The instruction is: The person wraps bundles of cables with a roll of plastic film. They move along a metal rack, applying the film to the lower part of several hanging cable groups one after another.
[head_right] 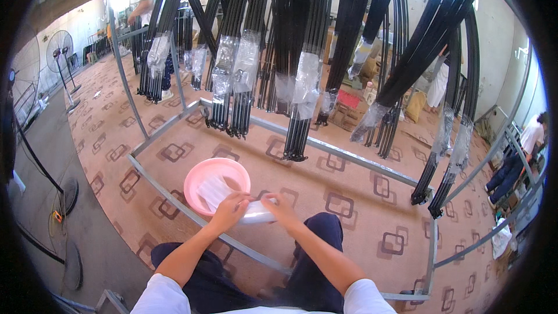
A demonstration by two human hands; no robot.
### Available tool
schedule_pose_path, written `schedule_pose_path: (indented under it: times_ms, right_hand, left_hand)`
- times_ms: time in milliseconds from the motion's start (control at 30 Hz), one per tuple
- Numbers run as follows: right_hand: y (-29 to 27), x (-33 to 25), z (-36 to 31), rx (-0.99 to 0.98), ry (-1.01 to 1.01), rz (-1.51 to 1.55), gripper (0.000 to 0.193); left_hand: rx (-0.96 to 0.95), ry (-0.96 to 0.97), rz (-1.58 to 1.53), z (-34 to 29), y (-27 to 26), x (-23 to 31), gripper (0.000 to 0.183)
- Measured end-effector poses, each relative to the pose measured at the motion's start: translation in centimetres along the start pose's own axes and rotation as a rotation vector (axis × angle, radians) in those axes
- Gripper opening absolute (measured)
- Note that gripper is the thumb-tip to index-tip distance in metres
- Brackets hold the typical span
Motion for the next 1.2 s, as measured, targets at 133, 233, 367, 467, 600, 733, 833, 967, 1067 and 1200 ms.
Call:
schedule_pose_path:
  times_ms: [133,233,367,467,600,733,833,967,1067,1200]
  right_hand:
    - [-1.9,-0.4,-0.4,0.038,0.067,0.050,0.035]
    - [-2.5,-0.6,-1.0,0.007,0.088,0.077,0.033]
    - [-2.7,-1.9,-2.0,0.039,0.082,0.099,0.033]
    - [-2.4,-3.4,-2.2,0.038,0.020,0.043,0.034]
    - [-2.4,-4.5,-3.0,0.026,0.008,0.070,0.035]
    - [-3.3,-4.1,-3.8,0.053,0.041,0.078,0.034]
    - [-3.8,-4.0,-4.1,0.049,0.065,0.071,0.035]
    - [-5.7,-2.7,-3.7,0.046,0.070,0.084,0.035]
    - [-7.6,-2.1,-3.4,0.043,0.064,0.112,0.032]
    - [-10.0,2.5,-1.1,0.070,0.091,0.580,0.032]
  left_hand:
    - [-0.043,-0.122,-0.140,-0.2,0.2,-2.2,0.021]
    - [-0.040,-0.153,-0.185,-0.5,0.2,-3.3,0.019]
    - [-0.112,-0.194,-0.166,-0.7,0.4,-2.6,0.017]
    - [-0.076,-0.228,-0.205,-1.1,0.1,-3.7,0.019]
    - [-0.089,-0.262,-0.211,-1.2,-0.2,-3.9,0.021]
    - [-0.158,-0.268,-0.289,-1.0,0.9,-4.4,0.022]
    - [-0.198,-0.279,-0.332,-1.0,2.1,-5.6,0.022]
    - [-0.261,-0.370,-0.378,-1.6,4.0,-6.8,0.022]
    - [-0.310,-0.412,-0.329,-2.1,4.9,-7.4,0.022]
    - [-0.323,-0.448,-0.420,-3.2,6.5,-9.3,0.021]
Point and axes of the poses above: each hand's wrist, its own z-axis towards the middle knuckle, its own y-axis out of the palm, x = y × z, the point moved 10 cm from there along z, towards the middle knuckle, and after that the axes turned 5 degrees about -z, right-handed, at the moved point
